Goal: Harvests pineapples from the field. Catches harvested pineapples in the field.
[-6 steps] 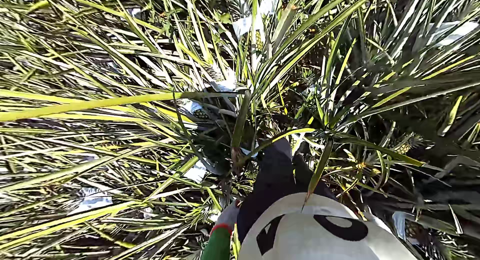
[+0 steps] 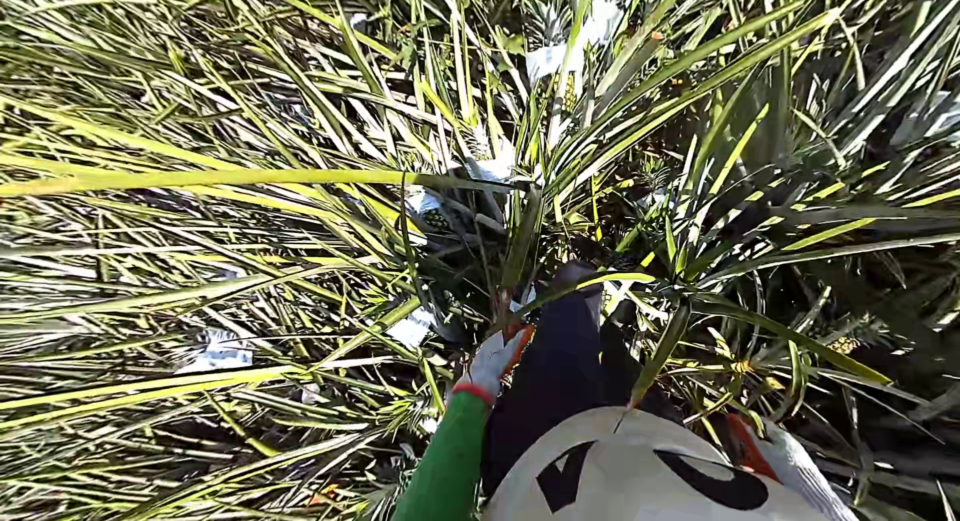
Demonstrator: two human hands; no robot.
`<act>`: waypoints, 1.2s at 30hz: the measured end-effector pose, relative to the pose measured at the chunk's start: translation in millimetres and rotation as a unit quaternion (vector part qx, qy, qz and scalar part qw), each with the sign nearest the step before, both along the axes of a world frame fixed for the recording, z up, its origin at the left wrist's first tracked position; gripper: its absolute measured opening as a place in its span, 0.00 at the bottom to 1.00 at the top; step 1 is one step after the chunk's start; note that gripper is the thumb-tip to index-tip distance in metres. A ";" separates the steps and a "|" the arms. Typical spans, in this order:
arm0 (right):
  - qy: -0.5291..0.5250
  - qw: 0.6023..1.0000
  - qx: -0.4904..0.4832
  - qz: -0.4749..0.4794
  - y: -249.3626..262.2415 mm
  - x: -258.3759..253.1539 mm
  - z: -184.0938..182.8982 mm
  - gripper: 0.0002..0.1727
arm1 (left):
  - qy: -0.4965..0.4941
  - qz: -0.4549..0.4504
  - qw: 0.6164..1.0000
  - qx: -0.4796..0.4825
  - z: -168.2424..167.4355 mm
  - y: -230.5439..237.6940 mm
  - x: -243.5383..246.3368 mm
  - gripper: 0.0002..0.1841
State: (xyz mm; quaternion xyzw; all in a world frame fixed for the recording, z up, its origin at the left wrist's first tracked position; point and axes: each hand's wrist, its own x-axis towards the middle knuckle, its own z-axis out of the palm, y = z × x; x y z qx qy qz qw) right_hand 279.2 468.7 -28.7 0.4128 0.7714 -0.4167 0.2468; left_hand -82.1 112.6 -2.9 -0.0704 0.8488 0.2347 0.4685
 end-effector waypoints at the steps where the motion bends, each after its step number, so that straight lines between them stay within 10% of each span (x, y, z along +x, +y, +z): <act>1: -0.033 0.990 -0.109 -0.087 20.1 -25.1 6.3 0.32 | 0.001 -0.022 0.999 0.029 5.7 25.4 -17.7 0.28; 5: 0.217 0.902 -0.196 -0.317 58.7 -130.9 55.9 0.28 | 0.164 -0.139 0.956 0.202 17.2 95.5 -56.1 0.28; 11: 0.392 0.847 -0.193 -0.303 93.7 -267.7 51.0 0.26 | 0.437 -0.094 0.886 0.121 89.9 200.6 -179.3 0.42; 20: 0.162 0.984 -0.052 0.049 67.7 -403.7 -114.0 0.27 | 0.273 -0.293 0.886 -0.234 -11.6 107.2 -246.2 0.54; 26: 0.050 0.973 -0.124 0.190 1.5 -425.0 -233.5 0.23 | 0.160 -0.318 0.881 -0.310 -89.9 90.5 -235.2 0.32; 30: -0.171 0.895 -0.245 0.330 -50.3 -382.2 -269.9 0.30 | 0.130 -0.338 0.863 -0.352 -103.5 83.8 -242.5 0.31; 33: -0.217 0.888 -0.269 0.304 -71.1 -329.8 -312.2 0.30 | 0.142 -0.358 0.857 -0.343 -111.6 62.1 -249.9 0.33; 36: -0.195 0.934 -0.290 0.073 -73.3 -312.9 -376.3 0.30 | 0.155 -0.369 0.853 -0.336 -120.3 49.4 -248.9 0.38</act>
